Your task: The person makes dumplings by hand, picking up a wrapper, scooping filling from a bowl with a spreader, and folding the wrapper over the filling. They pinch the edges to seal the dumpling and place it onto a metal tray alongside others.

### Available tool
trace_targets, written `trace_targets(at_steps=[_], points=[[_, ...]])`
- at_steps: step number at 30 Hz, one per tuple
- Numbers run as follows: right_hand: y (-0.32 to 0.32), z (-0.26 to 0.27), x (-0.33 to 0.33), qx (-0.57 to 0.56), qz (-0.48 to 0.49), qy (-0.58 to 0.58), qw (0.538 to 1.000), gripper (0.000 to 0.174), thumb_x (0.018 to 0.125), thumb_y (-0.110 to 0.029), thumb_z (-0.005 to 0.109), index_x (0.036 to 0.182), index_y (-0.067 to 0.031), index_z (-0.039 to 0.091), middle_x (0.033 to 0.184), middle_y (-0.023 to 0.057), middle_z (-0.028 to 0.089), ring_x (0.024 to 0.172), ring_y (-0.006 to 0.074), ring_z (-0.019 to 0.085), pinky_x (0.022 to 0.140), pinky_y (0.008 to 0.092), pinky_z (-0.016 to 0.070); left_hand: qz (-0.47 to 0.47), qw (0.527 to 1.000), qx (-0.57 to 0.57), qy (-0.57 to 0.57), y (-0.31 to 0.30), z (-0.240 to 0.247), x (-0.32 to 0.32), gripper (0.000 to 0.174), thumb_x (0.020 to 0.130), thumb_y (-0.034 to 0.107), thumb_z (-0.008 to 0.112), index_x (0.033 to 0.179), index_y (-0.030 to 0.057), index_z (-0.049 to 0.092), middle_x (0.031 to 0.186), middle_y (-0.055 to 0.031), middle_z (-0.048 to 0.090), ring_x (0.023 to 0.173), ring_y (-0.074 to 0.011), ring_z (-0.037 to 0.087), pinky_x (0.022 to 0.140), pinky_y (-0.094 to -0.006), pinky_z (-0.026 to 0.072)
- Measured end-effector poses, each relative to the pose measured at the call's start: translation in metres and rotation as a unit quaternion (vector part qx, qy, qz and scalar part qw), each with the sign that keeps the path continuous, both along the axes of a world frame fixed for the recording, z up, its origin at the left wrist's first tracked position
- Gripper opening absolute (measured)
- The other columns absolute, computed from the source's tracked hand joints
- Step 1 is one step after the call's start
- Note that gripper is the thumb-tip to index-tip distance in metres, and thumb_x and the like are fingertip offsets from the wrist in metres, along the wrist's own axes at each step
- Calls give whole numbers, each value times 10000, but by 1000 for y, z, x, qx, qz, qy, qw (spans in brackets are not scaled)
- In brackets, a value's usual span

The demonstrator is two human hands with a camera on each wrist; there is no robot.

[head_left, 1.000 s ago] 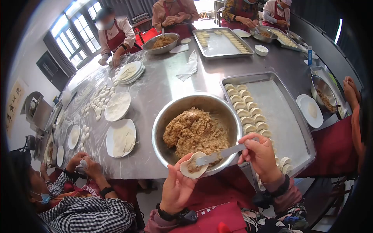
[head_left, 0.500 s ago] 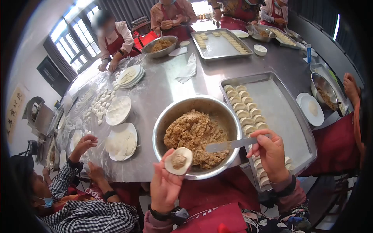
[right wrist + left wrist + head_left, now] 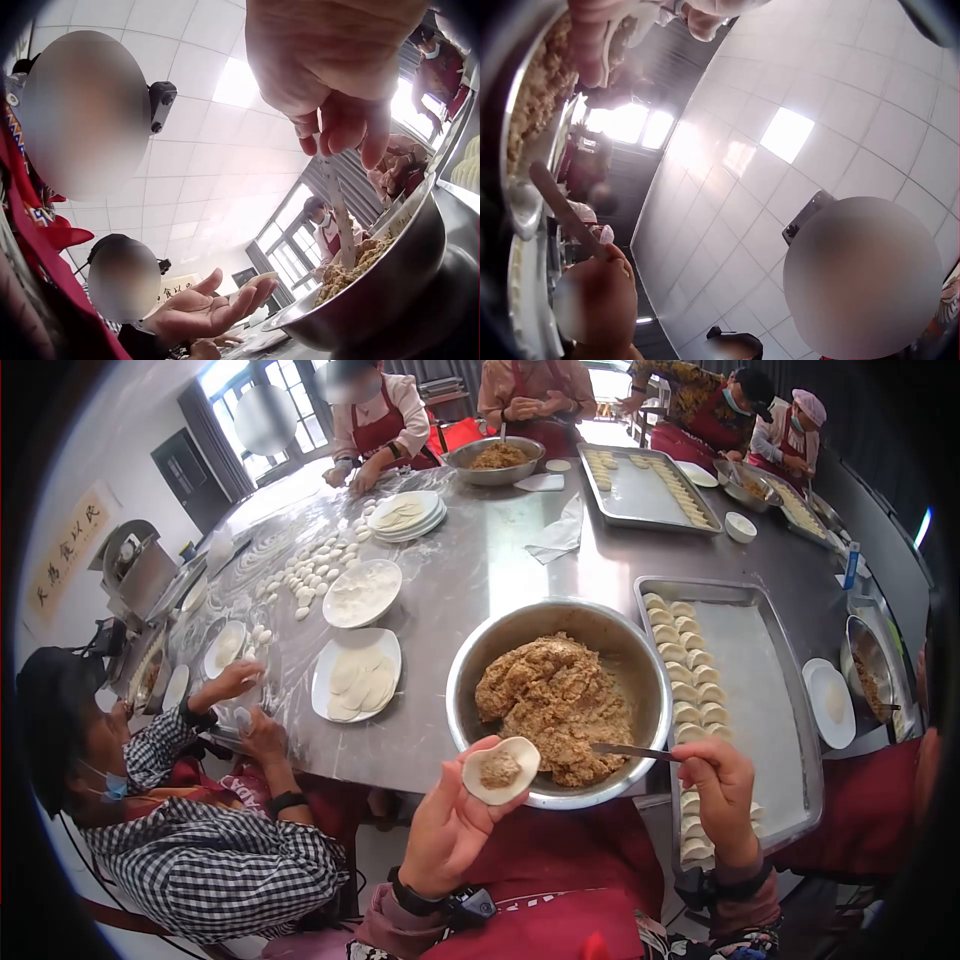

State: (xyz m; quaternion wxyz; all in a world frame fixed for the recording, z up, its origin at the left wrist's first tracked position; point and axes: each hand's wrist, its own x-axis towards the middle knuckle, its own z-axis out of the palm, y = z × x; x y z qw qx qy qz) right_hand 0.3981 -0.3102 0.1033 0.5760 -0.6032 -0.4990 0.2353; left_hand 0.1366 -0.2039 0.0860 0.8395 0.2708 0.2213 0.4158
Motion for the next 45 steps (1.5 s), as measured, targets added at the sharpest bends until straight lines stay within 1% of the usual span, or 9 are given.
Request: trace_targets(at_steps=[11,15,18,20,25,30,34,39,45], points=[[12,2,-3,-88,-44,-167,981,230,766,-15,641,995,-21,619,870,114,591,722,260,564,664,339,463,-105,994,-1,11,-13,-4,14,739,934,522,398,1394,-37,252,1386,-205,396,1254,-322,445,1003,-487,422],[5,14,-29,134,-26,-382,914,308,652,-26,737,938,-33,621,888,105,584,792,288,553,695,380,456,-112,994,-12,8,-15,-5,21,755,924,532,413,1395,-36,251,1383,-203,401,1249,-320,452,995,-492,429],[9,-2,-49,114,19,-322,940,263,702,-54,735,943,-29,632,844,88,588,732,228,559,635,320,454,-135,987,-48,-68,-16,-3,22,594,980,392,408,1379,-32,288,1356,-183,434,1227,-283,477,995,-464,433],[8,-10,-56,-55,24,-18,998,196,790,-92,708,952,-9,635,814,49,608,672,124,544,583,245,435,-128,989,-29,-63,-19,-3,18,616,963,397,453,1377,-30,290,1359,-171,432,1225,-276,478,988,-466,437],[23,-15,-59,-169,97,264,945,162,868,-122,657,940,21,632,841,6,628,674,46,513,575,204,424,-140,990,-8,-22,-22,-8,20,687,928,429,509,1382,-32,281,1354,-163,436,1222,-272,478,1003,-458,422],[40,-15,-57,-41,57,-36,997,97,826,-106,663,837,-10,656,741,47,598,653,140,574,581,262,446,-147,989,-6,16,-24,-12,20,737,899,447,552,1387,-31,274,1352,-155,437,1231,-268,468,1007,-454,415],[52,-8,-59,0,136,-175,975,93,787,-99,671,855,-37,670,768,119,585,683,252,603,604,331,471,-167,985,-21,24,-26,-14,20,715,901,429,554,1385,-22,282,1351,-160,435,1242,-269,457,1021,-454,398],[42,-5,-56,31,22,-86,996,162,769,-59,663,930,-40,657,817,121,587,704,266,603,589,335,475,-166,985,-44,6,-27,-12,24,687,910,438,536,1373,-12,299,1359,-194,419,1269,-318,425,1050,-448,364],[6,-36,-60,207,8,-424,882,221,713,-75,659,932,-91,648,1011,68,590,919,217,572,738,351,494,-108,989,-43,-87,-25,-10,32,507,986,363,407,1338,2,354,1357,-192,439,1261,-269,433,1084,-386,319]])
